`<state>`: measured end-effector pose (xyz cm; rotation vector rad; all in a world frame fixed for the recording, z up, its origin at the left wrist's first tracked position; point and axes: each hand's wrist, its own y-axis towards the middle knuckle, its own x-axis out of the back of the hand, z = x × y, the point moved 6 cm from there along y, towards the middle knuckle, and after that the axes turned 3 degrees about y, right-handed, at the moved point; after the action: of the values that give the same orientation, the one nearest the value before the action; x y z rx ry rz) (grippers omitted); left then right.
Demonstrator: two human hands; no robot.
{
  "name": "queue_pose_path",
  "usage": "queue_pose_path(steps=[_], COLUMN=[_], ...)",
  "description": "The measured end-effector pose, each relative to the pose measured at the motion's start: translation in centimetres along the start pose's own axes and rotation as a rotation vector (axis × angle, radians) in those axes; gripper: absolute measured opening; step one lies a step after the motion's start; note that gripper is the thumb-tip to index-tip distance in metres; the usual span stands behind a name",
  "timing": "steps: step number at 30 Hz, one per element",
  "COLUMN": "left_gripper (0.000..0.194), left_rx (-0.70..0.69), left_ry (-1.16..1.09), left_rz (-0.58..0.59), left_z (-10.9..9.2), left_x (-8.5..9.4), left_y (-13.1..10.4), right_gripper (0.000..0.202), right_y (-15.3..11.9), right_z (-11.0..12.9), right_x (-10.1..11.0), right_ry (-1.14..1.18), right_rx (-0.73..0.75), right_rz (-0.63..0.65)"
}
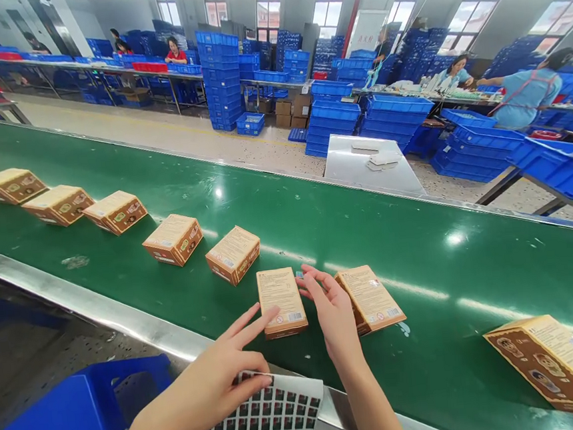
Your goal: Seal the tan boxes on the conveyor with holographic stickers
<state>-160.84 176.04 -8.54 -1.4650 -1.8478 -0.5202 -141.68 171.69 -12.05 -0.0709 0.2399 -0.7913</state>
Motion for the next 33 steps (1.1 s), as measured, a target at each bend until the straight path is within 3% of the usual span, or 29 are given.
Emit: queue_pose_path(steps=[4,12,18,22,24,27,30,33], left_gripper=[0.015,0.012,0.010,0.012,0.013,0.017,0.024,0.017], left_rx=[-0.023,-0.109,-0.160,-0.200,-0.181,-0.101,-0.022,0.111], left_ry=[0.036,0.067,0.109,0.112,0.078,0.030,-0.018,-0.118], left_rz=[0.008,-0.005,-0.023,-0.039,-0.041,-0.069,-0.122,-0.132], left_z=[-0.6,-1.9,-3.0,-3.9,-4.1,-3.6,-2.6,-1.2], left_x=[-0.5,-1.4,-2.0,-2.1,-2.0,-1.1,0.2,1.0], left_y=[0.5,1.4,2.2,2.4,2.3,1.8,0.8,0.0], right_gripper=[0.038,0.035,0.037,0.046,0.054,0.050,0.073,0.104], right_y=[-0.1,-0.4,-1.0,-1.0,-0.7,-0.6,-1.5,-2.7], right_z=[0.3,-0.1,1.2,2.1,2.5,3.4,4.6,5.0], right_x=[0.3,2.0,3.1,4.5,5.2,5.7,5.4,4.4], right_ry=[-0.118,-0.141,-0.370,-0.487,-0.499,-0.590,-0.764,-1.001], right_rx=[-0.055,-0.100,0.048,0.122,0.131,0.153,0.237,0.333], right_rz=[0.021,0.050,-0.002,-0.120,-0.159,-0.169,-0.159,-0.025])
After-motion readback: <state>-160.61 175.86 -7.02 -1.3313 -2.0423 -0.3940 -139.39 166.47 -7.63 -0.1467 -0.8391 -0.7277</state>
